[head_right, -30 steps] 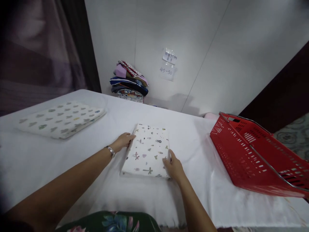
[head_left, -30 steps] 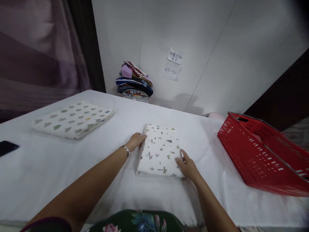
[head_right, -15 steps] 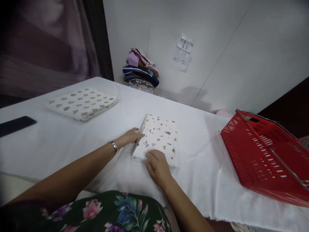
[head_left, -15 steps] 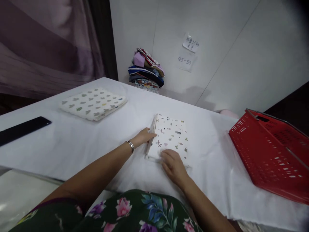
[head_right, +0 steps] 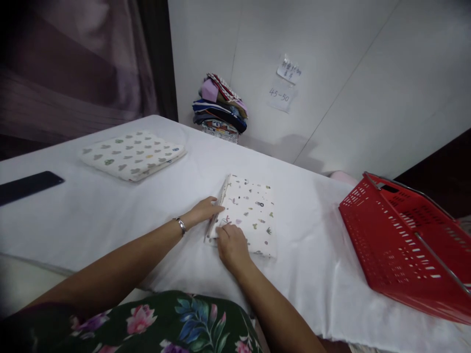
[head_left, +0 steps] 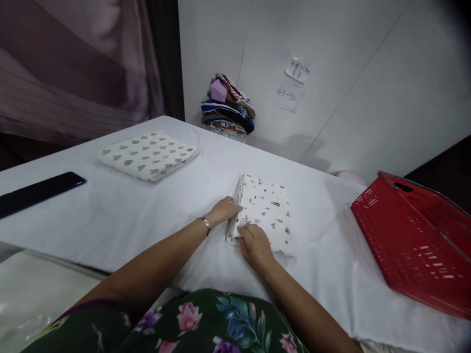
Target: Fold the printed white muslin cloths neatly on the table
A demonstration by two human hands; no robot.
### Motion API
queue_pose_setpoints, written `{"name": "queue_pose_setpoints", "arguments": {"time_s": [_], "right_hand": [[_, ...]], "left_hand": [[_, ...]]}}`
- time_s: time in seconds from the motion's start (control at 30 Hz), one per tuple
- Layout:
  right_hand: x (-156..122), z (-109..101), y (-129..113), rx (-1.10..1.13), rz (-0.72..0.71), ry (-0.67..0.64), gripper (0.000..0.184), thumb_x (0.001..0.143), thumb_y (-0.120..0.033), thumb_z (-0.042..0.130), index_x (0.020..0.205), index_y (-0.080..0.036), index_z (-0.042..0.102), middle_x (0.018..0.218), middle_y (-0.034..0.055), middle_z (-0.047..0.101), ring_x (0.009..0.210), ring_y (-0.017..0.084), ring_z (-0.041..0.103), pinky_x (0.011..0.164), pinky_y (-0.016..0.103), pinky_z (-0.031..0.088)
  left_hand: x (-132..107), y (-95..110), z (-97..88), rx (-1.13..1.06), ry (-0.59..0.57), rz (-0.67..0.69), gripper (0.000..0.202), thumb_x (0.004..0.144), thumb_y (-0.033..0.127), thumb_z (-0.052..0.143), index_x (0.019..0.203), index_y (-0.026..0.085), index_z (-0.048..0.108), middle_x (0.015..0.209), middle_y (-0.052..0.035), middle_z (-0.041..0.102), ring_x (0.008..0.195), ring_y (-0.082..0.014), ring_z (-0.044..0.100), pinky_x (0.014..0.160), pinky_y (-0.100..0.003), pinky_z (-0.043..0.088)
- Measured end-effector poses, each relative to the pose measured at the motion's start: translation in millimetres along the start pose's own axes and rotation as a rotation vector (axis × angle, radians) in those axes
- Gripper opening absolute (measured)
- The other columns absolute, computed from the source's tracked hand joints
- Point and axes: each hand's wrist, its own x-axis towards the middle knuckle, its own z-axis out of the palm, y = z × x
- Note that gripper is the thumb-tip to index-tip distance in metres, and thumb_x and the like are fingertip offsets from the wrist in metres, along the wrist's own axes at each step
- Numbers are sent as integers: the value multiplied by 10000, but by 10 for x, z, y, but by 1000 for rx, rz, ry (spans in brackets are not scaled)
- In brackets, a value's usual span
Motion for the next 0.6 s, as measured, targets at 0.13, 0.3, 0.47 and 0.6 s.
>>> {"name": "queue_pose_setpoints", "arguments": {"time_s": [0.13, 0.3, 0.47, 0.6], "right_hand": [[-20, 27, 16, -14, -36, 8, 297, 856, -115, 382, 1068, -164, 585, 895, 95, 583, 829, 219, 481, 724, 337, 404], [-14, 69, 13, -7, -72, 65, 294, 850, -113, 377, 1053, -167, 583, 865, 89, 583, 806, 216, 490, 702, 331, 415], [-55, 135, 3, 50, -73, 122, 311, 826, -98, 409, 1084, -185, 560, 905, 99, 588, 817, 223, 512, 696, 351, 442], [-67, 74, 0, 206, -13, 90, 322, 807, -149, 490, 1119, -210, 544, 973, 92, 590, 893, 232, 535, 752, 370, 468]], "left_hand": [[5, -36, 1, 16, 11, 20, 740, 618, 428, 702, 1258, 154, 449, 1047, -97, 658, 862, -223, 624, 692, -268, 434], [-48, -21, -20, 47, 46, 43, 710, 614, 425, 688, 1241, 167, 477, 1074, -101, 651, 937, -253, 612, 724, -281, 421], [-147, 33, -39, 88, 74, 43, 658, 630, 401, 656, 1227, 175, 495, 1020, -84, 674, 921, -242, 621, 723, -272, 414], [-198, 44, -47, 120, 74, 54, 650, 652, 401, 623, 1245, 175, 481, 1000, -85, 681, 913, -238, 625, 723, -270, 409]]}}
